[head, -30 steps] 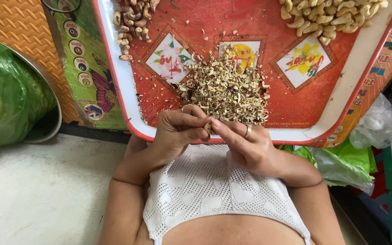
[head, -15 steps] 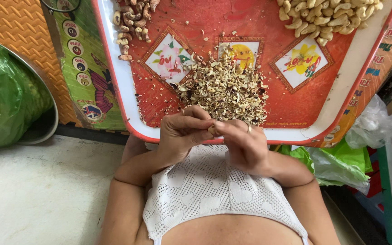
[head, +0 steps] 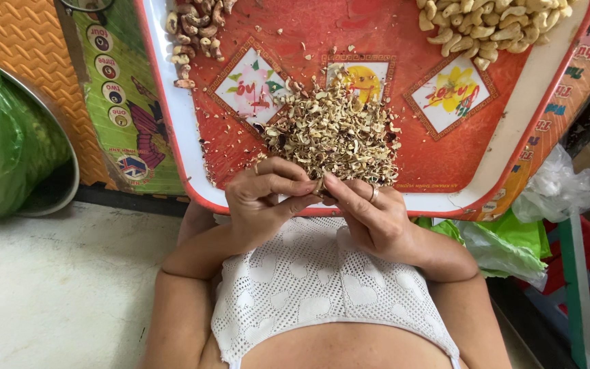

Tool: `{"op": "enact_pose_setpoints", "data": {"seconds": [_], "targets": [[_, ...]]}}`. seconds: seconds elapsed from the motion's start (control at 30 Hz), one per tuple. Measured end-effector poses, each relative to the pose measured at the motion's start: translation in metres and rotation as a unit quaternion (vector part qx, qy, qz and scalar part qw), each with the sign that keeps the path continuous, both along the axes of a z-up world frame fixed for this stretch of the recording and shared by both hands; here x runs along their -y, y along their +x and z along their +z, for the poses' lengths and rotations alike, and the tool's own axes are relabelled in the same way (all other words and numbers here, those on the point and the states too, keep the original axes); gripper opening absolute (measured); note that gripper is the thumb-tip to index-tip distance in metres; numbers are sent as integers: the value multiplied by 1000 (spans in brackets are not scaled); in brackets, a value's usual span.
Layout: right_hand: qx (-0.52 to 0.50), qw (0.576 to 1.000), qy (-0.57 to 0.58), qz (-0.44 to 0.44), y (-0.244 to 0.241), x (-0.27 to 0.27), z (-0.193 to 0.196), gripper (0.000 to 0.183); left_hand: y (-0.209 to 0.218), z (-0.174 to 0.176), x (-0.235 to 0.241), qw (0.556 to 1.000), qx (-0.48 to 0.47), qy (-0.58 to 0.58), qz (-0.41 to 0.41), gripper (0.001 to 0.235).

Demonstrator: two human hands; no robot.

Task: The person peels the outer skin off roasted cashew nuts by hand, separating the kernels from the skins. The peeled kernels are placed on the right side of a tray, while the skins accumulate in the center.

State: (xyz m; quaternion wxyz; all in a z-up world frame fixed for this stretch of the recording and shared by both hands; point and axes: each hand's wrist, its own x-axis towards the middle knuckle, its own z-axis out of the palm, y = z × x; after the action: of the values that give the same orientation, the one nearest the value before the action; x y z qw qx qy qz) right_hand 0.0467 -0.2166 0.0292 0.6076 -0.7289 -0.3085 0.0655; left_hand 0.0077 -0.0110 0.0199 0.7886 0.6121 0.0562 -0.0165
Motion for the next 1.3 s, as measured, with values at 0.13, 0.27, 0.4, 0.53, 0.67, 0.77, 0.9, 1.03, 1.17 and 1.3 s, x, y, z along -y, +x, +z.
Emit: {"op": "enact_pose_setpoints", "data": {"seconds": [0.13, 0.27, 0.4, 0.53, 0.67, 0.77, 0.9, 1.03, 1.17, 1.3], "targets": [[17, 1000, -3, -7, 4, -8, 10, 35, -6, 2, 6, 998, 56, -3, 38, 21], [-17, 999, 29, -22, -9, -4, 0, 35, -2, 4, 8, 993, 97, 41, 46, 19], [-82, 995, 54, -3, -11, 1, 1, 34, 2, 7, 9, 982, 176, 54, 45, 16], [-119, 989, 82, -5, -14, 0, 2, 33, 2, 9, 5, 975, 196, 101, 23, 16], [-262, 946, 184, 55, -10, 0, 10, 39, 1, 7, 7, 976, 202, 80, 31, 15], [-402, 880, 242, 75, -16, 5, 11, 39, -2, 3, 7, 991, 133, 13, 13, 14], [-439, 868, 221, 69, -7, 10, 8, 42, -24, -21, 13, 972, -49, -229, 20, 15], [-128, 987, -87, 47, 24, 12, 15, 41, -12, -1, 7, 972, -55, -229, 5, 19], [-94, 975, -202, 5, 21, 29, 3, 21, 1, 23, 0, 998, 38, -47, -34, 19], [-43, 960, -277, 18, 25, 36, -5, 17, 0, 25, -1, 995, 87, 48, -19, 23]]}}
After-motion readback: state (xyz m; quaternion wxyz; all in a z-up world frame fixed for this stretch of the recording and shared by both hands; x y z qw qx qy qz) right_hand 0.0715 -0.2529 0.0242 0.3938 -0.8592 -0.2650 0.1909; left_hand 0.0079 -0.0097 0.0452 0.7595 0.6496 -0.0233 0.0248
